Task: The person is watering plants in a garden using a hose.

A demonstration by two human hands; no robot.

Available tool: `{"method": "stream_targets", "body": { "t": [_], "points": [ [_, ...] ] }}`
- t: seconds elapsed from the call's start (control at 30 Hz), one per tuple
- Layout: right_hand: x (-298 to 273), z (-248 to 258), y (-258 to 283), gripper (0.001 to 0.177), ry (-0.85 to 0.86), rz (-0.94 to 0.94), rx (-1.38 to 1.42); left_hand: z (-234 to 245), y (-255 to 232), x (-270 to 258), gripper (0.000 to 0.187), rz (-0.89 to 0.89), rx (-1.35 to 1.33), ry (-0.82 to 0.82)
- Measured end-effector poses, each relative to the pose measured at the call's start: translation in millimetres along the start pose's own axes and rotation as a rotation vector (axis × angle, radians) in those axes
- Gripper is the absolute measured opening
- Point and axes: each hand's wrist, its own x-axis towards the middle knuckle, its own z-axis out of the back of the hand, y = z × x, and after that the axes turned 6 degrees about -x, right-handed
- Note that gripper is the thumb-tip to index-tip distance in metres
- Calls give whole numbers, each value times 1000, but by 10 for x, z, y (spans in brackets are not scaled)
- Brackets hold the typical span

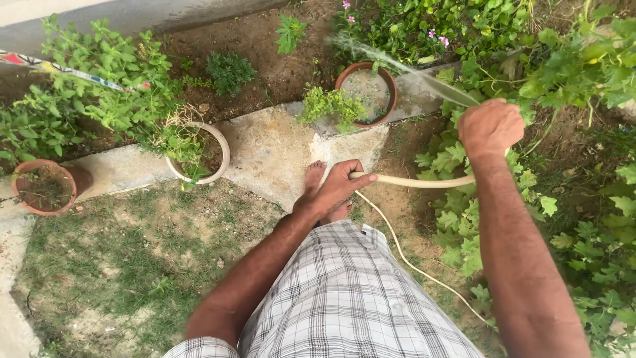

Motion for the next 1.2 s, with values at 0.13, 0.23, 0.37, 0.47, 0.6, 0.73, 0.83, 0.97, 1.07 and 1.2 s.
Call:
{"method": "stream_targets", "body": {
  "t": [0.13, 0.23, 0.37, 0.47, 0.6, 0.73, 0.83, 0.97, 1.07, 1.2],
  "points": [
    [34, 129, 67, 41, -56, 35, -64, -34, 160, 72, 41, -68, -76, -15],
    [10, 197, 118, 41, -21, 91, -106, 13, 55, 23, 40, -103, -152, -7],
    [-191, 213, 206, 48, 191, 94, 44, 165, -514, -231, 33, 78, 68, -42],
    [-206, -627, 199, 30, 141, 391, -56, 249, -690, -413, 27, 244, 54, -143],
    [-517, -1212, 480, 19, 641, 239, 416, 494, -21, -519, 16, 151, -481, -325],
    [-969, -1880, 954, 27, 947, -371, 1172, 713, 249, -900, 16, -93, -405, -379],
    [-1305, -2191, 1299, 25, 1377, -495, 1368, 826, 390, -1199, 24, -167, -371, -469],
    [-1804, -2328, 1494, 25, 1563, -490, 1374, 831, 603, -1595, 24, -152, -385, -619],
    [-2071, -2292, 1440, 25, 1610, -481, 1357, 715, 723, -1836, 25, -178, -433, -647],
    [-2195, -2196, 1363, 26, 1616, -440, 1292, 563, 843, -1997, 25, -205, -390, -677]
  ]
}}
